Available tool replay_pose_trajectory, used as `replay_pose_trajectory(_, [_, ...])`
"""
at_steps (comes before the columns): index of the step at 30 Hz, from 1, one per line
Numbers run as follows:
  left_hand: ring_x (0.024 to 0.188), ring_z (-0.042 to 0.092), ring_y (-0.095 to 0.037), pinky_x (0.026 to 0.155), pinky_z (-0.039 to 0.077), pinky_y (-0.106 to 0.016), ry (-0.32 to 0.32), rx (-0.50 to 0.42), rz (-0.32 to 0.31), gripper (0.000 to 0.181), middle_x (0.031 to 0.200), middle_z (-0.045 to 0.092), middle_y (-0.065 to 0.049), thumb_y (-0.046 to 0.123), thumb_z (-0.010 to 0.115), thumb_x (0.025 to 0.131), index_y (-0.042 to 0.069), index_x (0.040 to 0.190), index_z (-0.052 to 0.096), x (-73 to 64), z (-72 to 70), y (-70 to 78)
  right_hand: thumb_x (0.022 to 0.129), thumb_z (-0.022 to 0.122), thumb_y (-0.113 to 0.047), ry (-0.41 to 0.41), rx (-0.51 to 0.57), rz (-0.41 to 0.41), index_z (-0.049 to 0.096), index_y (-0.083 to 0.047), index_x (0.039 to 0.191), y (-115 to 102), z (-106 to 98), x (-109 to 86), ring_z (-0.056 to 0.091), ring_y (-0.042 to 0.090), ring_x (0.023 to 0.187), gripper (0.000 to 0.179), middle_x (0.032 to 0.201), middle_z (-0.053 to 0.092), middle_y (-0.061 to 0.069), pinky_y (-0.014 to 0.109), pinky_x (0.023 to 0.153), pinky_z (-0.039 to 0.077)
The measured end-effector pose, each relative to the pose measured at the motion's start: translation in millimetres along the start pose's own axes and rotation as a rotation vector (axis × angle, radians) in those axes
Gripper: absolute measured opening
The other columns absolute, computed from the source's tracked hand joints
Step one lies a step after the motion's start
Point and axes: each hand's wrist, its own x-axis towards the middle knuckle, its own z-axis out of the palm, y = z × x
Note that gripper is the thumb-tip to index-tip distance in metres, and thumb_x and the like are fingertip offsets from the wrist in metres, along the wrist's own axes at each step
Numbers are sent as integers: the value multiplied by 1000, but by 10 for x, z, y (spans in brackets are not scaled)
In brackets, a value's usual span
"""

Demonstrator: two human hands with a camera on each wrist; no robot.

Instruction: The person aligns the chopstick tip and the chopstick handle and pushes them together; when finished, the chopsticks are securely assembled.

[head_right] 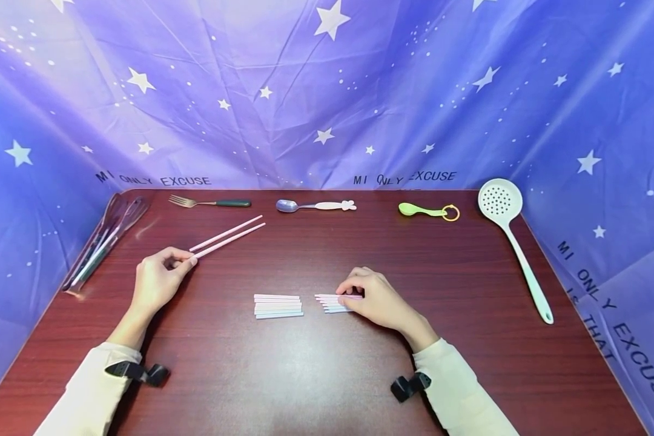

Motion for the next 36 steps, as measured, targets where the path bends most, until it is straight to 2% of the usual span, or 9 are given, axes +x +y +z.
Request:
replay_pose_trajectory(5, [54, 46, 12, 66, 35, -21, 5, 32, 3, 4, 68, 72, -7, 11, 81, 86, 8, 87, 78, 46, 29, 7, 85, 81, -7, 8, -3, -1, 79, -20, 94, 12, 7, -4, 54, 9, 78, 16, 88, 67, -11, 21, 68, 43])
replay_pose_trajectory(10, [52, 46, 10, 63, 35, -18, 2, 45, -26, 5, 70, 72, -7, 12, 81, 86, 8, 86, 78, 65, 61, -5, 85, 81, -7, 11, -6, 11, 79, -21, 93, 37, 25, -13, 54, 8, 78, 16, 87, 66, -11, 22, 68, 44])
replay_pose_trajectory(15, [52, 46, 10, 65, 35, -20, -7, 49, -37, 4, 71, 72, -7, 12, 81, 86, 9, 87, 78, 74, 65, -5, 85, 81, -6, 21, -11, 3, 79, -21, 92, 54, 37, -16, 56, 9, 79, 16, 87, 67, -10, 23, 69, 44])
replay_pose_trajectory(21, [55, 46, 10, 67, 34, -23, -13, 49, -21, 10, 73, 73, -8, 12, 83, 84, 6, 90, 77, 78, 54, -2, 85, 81, -6, 21, 2, 24, 78, -21, 90, 29, 33, -13, 57, 9, 80, 17, 83, 63, -12, 22, 70, 45])
replay_pose_trajectory(25, [57, 45, 8, 66, 34, -22, 4, 44, -20, 14, 75, 72, -9, 12, 85, 83, 6, 92, 77, 75, 56, 1, 86, 81, -6, 24, 13, 42, 77, -22, 90, 34, 41, -13, 56, 9, 80, 17, 82, 62, -12, 22, 70, 44])
replay_pose_trajectory(30, [60, 47, 6, 62, 34, -14, 46, -22, 24, 15, 77, 70, -7, 10, 87, 80, 8, 91, 77, 23, 82, 129, 86, 80, -6, 23, 9, 51, 77, -21, 89, 21, 45, -4, 56, 8, 79, 16, 82, 62, -11, 23, 69, 45])
replay_pose_trajectory(33, [64, 50, 2, 62, 37, -11, 5, -93, 95, 17, 79, 70, -4, 8, 87, 80, 10, 93, 77, -36, 140, 281, 86, 80, -6, 23, 5, 55, 77, -21, 89, 2, 39, 4, 56, 9, 79, 16, 82, 62, -12, 23, 69, 45])
replay_pose_trajectory(36, [73, 58, -4, 67, 43, -14, -119, -146, 169, 19, 85, 72, -1, 9, 87, 81, 12, 98, 78, -120, 222, 461, 85, 80, -6, 25, -1, 56, 77, -22, 89, -17, 28, 12, 56, 9, 78, 17, 82, 63, -12, 23, 69, 45])
